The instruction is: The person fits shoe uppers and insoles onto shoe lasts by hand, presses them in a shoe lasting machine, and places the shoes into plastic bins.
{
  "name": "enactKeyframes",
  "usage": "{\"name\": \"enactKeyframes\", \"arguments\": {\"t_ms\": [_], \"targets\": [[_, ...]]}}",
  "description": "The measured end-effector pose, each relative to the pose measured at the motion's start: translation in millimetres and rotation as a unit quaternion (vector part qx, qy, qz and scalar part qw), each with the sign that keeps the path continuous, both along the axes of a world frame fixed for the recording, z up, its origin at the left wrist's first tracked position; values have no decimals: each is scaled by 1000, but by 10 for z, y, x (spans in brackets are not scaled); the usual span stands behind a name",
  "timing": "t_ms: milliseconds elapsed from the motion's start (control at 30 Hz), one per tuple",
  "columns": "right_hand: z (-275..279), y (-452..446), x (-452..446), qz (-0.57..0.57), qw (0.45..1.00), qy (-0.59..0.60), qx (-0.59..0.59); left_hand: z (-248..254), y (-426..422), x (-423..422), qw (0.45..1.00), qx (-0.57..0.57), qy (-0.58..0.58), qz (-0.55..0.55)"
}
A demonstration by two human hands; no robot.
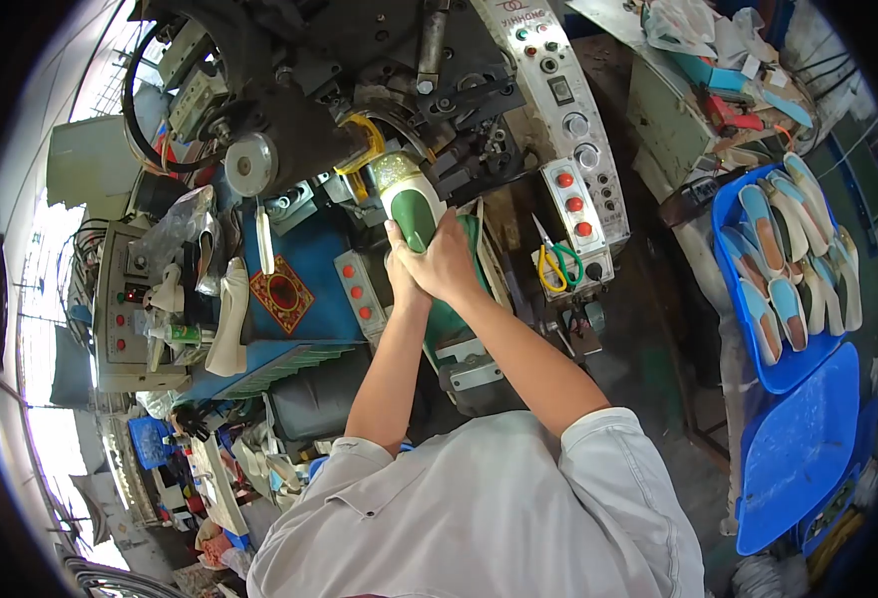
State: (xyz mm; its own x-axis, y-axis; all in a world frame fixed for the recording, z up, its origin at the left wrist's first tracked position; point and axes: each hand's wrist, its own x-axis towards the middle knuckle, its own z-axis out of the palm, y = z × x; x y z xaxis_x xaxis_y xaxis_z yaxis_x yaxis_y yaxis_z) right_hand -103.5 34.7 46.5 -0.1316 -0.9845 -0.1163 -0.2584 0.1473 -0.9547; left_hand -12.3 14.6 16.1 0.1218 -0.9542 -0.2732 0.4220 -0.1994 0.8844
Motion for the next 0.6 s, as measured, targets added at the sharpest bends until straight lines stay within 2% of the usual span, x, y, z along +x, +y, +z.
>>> {"name": "enactKeyframes", "arguments": {"t_ms": [100, 200, 500, 533, 567, 600], "targets": [[12, -15, -57, 33, 999, -2, 3, -3, 19, 16, 1000, -3, -3, -4], [-78, -18, -59, 50, 997, 58, -15, -3, 29, 46, 1000, -5, -9, -10], [-49, -83, -181, 109, 993, 37, 0, 0, 111, 212, 997, -3, -47, -67], [-6, -75, -182, 103, 993, 46, 21, -100, 149, 228, 997, -29, -36, -60], [-23, -91, -185, 103, 993, 48, 9, -236, 187, 381, 993, 28, -81, -79], [-41, -110, -195, 103, 993, 49, -3, -171, 311, 382, 995, 32, -61, -71]]}}
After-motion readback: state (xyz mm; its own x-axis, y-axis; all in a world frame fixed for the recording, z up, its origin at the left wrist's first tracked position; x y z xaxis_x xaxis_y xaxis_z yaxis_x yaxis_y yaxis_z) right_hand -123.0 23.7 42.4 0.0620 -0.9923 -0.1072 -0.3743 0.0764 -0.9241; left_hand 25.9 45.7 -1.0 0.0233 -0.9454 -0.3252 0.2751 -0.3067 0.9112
